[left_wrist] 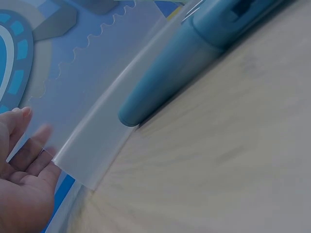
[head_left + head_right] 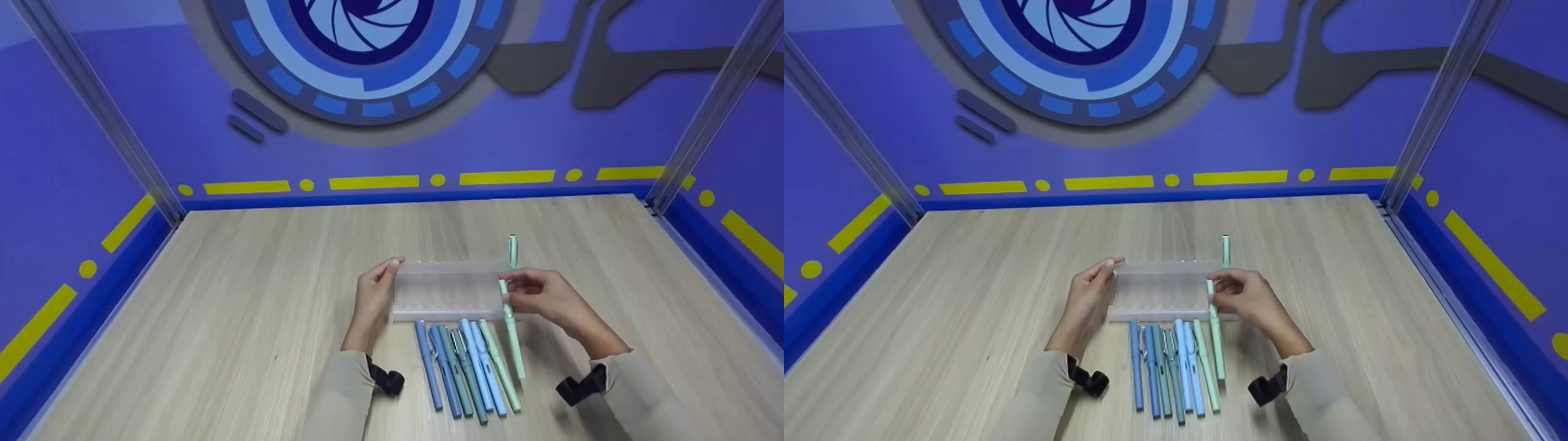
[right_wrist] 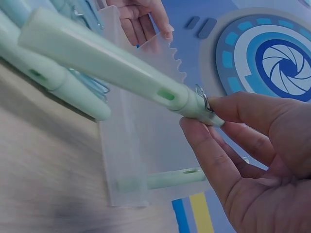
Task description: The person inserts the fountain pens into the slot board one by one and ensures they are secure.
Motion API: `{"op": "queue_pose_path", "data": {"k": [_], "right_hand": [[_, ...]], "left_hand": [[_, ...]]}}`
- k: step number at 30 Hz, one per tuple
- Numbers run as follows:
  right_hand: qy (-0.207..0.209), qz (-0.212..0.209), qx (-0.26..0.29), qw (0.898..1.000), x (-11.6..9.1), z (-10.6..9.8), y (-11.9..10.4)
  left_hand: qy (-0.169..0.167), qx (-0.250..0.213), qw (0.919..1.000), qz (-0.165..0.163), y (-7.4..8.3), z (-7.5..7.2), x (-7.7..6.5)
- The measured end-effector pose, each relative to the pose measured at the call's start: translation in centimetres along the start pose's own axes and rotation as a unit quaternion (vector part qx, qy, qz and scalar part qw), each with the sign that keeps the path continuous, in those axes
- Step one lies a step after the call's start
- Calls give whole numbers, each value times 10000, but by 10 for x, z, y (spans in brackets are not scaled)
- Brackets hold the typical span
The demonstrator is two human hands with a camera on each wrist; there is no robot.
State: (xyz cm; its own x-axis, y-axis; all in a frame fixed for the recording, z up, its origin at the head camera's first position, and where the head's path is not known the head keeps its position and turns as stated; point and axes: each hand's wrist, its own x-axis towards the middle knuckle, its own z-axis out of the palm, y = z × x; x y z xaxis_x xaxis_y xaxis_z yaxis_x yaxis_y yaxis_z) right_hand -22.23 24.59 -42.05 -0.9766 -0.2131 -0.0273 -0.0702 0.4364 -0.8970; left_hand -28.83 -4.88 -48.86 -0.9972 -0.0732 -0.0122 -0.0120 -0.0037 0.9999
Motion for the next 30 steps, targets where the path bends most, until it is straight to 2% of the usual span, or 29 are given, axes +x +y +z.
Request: {"op": "queue_pose_path", "data": {"k": [6, 15, 23, 30], "right_hand": [[217, -45, -170, 9996, 7, -9, -13], [404, -136, -45, 9991, 15, -16, -24], [864, -373, -4, 9956, 25, -15, -30], [1218, -459, 76, 9915, 26, -16, -34]], "left_hand": [[42, 79, 9999, 45, 0, 1, 1], [30, 24, 10000, 82, 0, 0, 1], [-23, 86, 9996, 267, -1, -1, 1], [2, 98, 9999, 134, 0, 0, 2]]}}
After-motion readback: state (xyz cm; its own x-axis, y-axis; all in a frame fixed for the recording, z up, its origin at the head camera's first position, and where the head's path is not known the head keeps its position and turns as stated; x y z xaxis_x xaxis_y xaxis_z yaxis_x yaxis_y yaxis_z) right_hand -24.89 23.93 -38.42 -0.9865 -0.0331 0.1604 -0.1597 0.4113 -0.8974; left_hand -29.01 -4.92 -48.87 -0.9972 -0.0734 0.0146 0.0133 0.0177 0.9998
